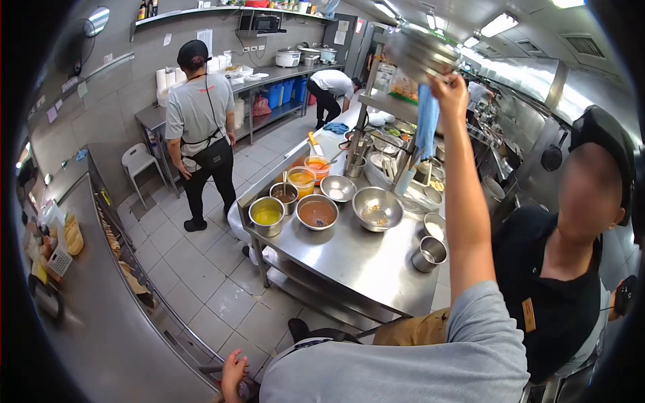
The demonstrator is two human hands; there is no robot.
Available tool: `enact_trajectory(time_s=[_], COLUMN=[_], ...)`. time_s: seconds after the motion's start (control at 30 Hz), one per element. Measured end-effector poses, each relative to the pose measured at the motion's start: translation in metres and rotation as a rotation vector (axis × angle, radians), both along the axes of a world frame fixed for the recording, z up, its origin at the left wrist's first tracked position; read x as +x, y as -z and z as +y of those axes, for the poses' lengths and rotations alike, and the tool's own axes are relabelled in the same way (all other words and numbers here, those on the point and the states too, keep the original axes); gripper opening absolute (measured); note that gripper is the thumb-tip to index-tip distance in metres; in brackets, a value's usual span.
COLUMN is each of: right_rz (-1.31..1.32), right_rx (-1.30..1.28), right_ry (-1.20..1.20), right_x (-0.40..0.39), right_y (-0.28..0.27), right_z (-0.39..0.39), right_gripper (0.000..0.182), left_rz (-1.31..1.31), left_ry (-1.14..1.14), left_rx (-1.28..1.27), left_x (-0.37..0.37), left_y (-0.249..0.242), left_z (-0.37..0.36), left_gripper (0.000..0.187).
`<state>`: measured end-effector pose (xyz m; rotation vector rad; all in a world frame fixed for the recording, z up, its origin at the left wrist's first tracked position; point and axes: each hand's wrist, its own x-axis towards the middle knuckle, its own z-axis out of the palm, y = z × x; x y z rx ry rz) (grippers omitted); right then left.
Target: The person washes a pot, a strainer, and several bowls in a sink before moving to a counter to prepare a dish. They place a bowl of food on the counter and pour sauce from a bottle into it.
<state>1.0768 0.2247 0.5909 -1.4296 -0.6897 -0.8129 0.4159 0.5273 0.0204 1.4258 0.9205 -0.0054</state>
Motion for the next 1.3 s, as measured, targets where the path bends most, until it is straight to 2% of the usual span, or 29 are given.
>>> enact_trajectory(time_s=[0.07, 0.13, 0.23, 0.27, 0.33, 0.57, 0.63, 0.77, 0.87, 0.93, 0.97, 1.0, 1.07, 1.1, 1.13, 1.17, 1.2, 1.27, 1.3], right_rz=[0.014, 0.026, 0.004, 0.020, 0.054, 0.133, 0.124, 0.109, 0.032, -0.011, -0.019, -0.025, -0.007, 0.166, 0.189, 0.257, 0.221, 0.250, 0.272], right_rx=[-0.160, -0.187, -0.228, -0.264, -0.295, -0.514, -0.468, -0.478, -0.409, -0.398, -0.373, -0.362, -0.364, -0.502, -0.586, -0.556, -0.492, -0.483, -0.482], right_ry=[0.439, 0.542, 0.777, 0.809, 0.881, 1.053, 1.129, 1.109, 1.269, 1.338, 1.348, 1.374, 0.921, 1.273, 1.492, 1.405, 1.425, 1.423, 1.439], right_x=[0.049, 0.056, 0.112, 0.106, 0.149, 0.250, 0.282, 0.311, 0.331, 0.350, 0.381, 0.411, 0.392, 0.405, 0.350, 0.318, 0.311, 0.288, 0.281], right_y=[-0.054, -0.077, -0.104, -0.111, -0.127, -0.144, -0.147, -0.142, -0.139, -0.138, -0.143, -0.136, -0.128, -0.131, -0.110, -0.100, -0.090, -0.076, -0.070], right_z=[0.008, 0.017, 0.016, 0.023, 0.021, 0.025, 0.022, 0.028, 0.037, 0.028, 0.012, 0.001, 0.012, 0.004, 0.051, 0.084, 0.103, 0.145, 0.156], right_gripper=[0.056, 0.072, 0.076, 0.078, 0.081, 0.090, 0.092, 0.090, 0.097, 0.092, 0.074, 0.074, 0.046, 0.076, 0.074, 0.076, 0.075, 0.076, 0.076], left_rz=[-0.030, -0.059, -0.077, -0.076, -0.066, 0.002, 0.026, 0.037, 0.078, 0.059, 0.036, 0.026, -0.001, -0.008, 0.031, 0.071, 0.055, 0.212, 0.220], left_ry=[-0.054, -0.048, -0.040, -0.052, -0.069, -0.249, -0.271, -0.314, -0.320, -0.349, -0.380, -0.385, -0.374, -0.367, -0.329, -0.302, -0.275, -0.087, -0.072], left_rx=[-0.177, -0.200, -0.216, -0.212, -0.194, -0.123, -0.138, -0.216, -0.206, -0.240, -0.270, -0.287, -0.293, -0.282, -0.263, -0.241, -0.235, -0.250, -0.240], left_x=[0.029, 0.058, 0.105, 0.122, 0.146, 0.178, 0.185, 0.188, 0.191, 0.192, 0.194, 0.195, 0.203, 0.205, 0.207, 0.212, 0.225, 0.244, 0.245], left_y=[0.003, 0.009, 0.003, 0.001, 0.006, 0.006, 0.004, 0.024, 0.042, 0.051, 0.055, 0.056, 0.069, 0.077, 0.084, 0.080, 0.062, 0.013, 0.026], left_z=[0.013, 0.029, 0.059, 0.069, 0.094, 0.161, 0.179, 0.231, 0.278, 0.313, 0.333, 0.355, 0.407, 0.436, 0.466, 0.495, 0.522, 0.570, 0.608], left_gripper=[0.050, 0.049, 0.048, 0.047, 0.047, 0.044, 0.044, 0.045, 0.045, 0.044, 0.044, 0.045, 0.045, 0.044, 0.044, 0.044, 0.044, 0.056, 0.056])
